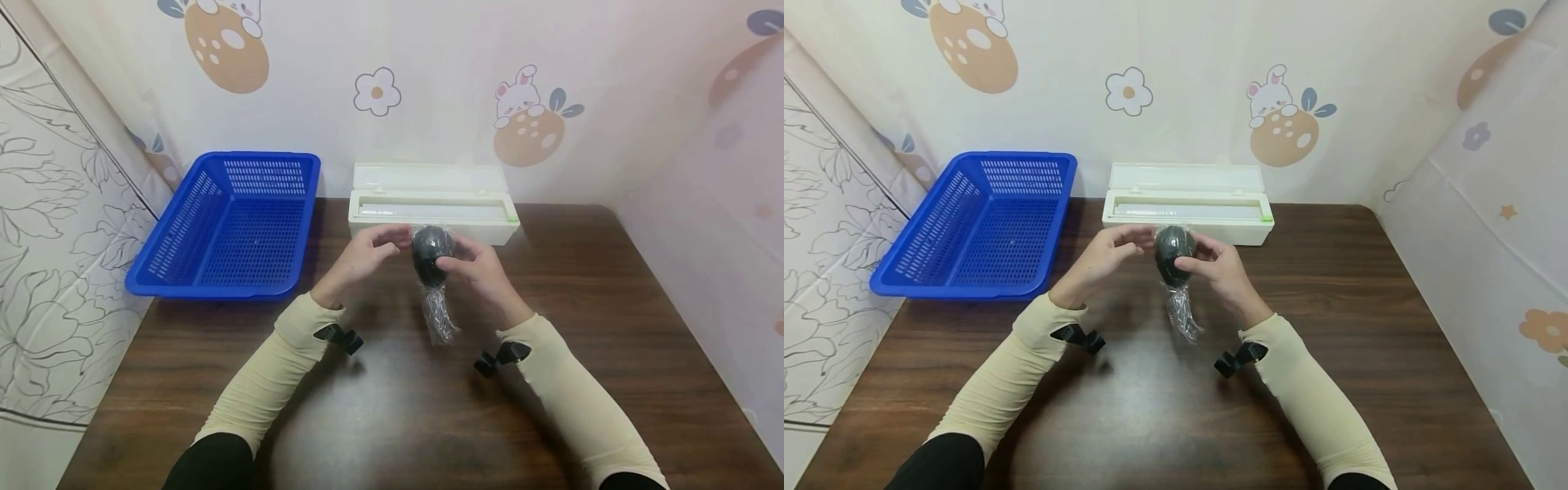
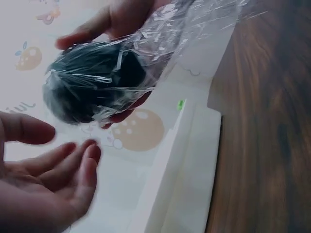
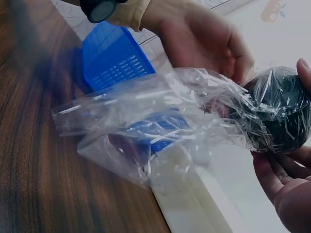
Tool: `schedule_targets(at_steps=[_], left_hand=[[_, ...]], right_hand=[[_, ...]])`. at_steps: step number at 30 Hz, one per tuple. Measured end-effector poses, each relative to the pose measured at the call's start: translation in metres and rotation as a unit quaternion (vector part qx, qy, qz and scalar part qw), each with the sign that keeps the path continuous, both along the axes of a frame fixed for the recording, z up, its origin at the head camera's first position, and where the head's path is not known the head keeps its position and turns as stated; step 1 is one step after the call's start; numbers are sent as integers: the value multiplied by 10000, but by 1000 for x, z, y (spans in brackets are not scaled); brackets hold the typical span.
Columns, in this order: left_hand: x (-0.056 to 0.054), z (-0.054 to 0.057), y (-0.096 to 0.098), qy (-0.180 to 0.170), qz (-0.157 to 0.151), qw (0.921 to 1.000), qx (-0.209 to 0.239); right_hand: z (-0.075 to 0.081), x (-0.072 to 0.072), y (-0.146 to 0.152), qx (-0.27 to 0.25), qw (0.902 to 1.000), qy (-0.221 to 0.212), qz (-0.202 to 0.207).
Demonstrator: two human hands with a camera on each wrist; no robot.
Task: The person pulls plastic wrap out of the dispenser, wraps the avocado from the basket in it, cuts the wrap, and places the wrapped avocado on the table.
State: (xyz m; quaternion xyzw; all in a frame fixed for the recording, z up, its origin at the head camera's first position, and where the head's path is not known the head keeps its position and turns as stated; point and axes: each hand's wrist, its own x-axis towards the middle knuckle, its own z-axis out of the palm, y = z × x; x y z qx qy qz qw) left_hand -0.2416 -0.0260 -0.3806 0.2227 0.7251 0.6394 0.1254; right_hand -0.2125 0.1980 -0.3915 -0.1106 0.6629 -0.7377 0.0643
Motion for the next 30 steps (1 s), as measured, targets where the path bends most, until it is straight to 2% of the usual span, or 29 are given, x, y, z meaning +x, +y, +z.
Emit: schedule_targets(at_steps=[3,5,9,12,14,16,20,23,26,30], left_hand=[[2,2,-2,437,-64,9982,404],[5,4,-2,785,-161,9958,447],[11,8,1,1580,-167,9870,-258],[13,7,4,1896,-137,9781,-842],[14,5,8,1903,-88,9765,-1010],[13,2,12,1797,0,9785,-1015],[12,-4,19,1425,213,9873,-673],[10,-8,21,1327,410,9889,-519],[10,-9,21,1410,518,9873,-508],[9,-7,20,1419,356,9876,-575]], right_hand=[[-1,-1,0,130,9998,9,-126],[-3,-2,0,287,9992,40,-283],[-4,-3,1,501,9971,121,-567],[-2,-3,0,513,9962,48,-707],[0,-3,-1,492,9955,-18,-812],[1,-3,-3,461,9948,-42,-907],[1,-3,-5,430,9941,60,-996],[0,-3,-7,381,9950,115,-911],[0,-2,-8,177,9972,105,-718],[-1,-1,-8,-124,9988,149,-441]])
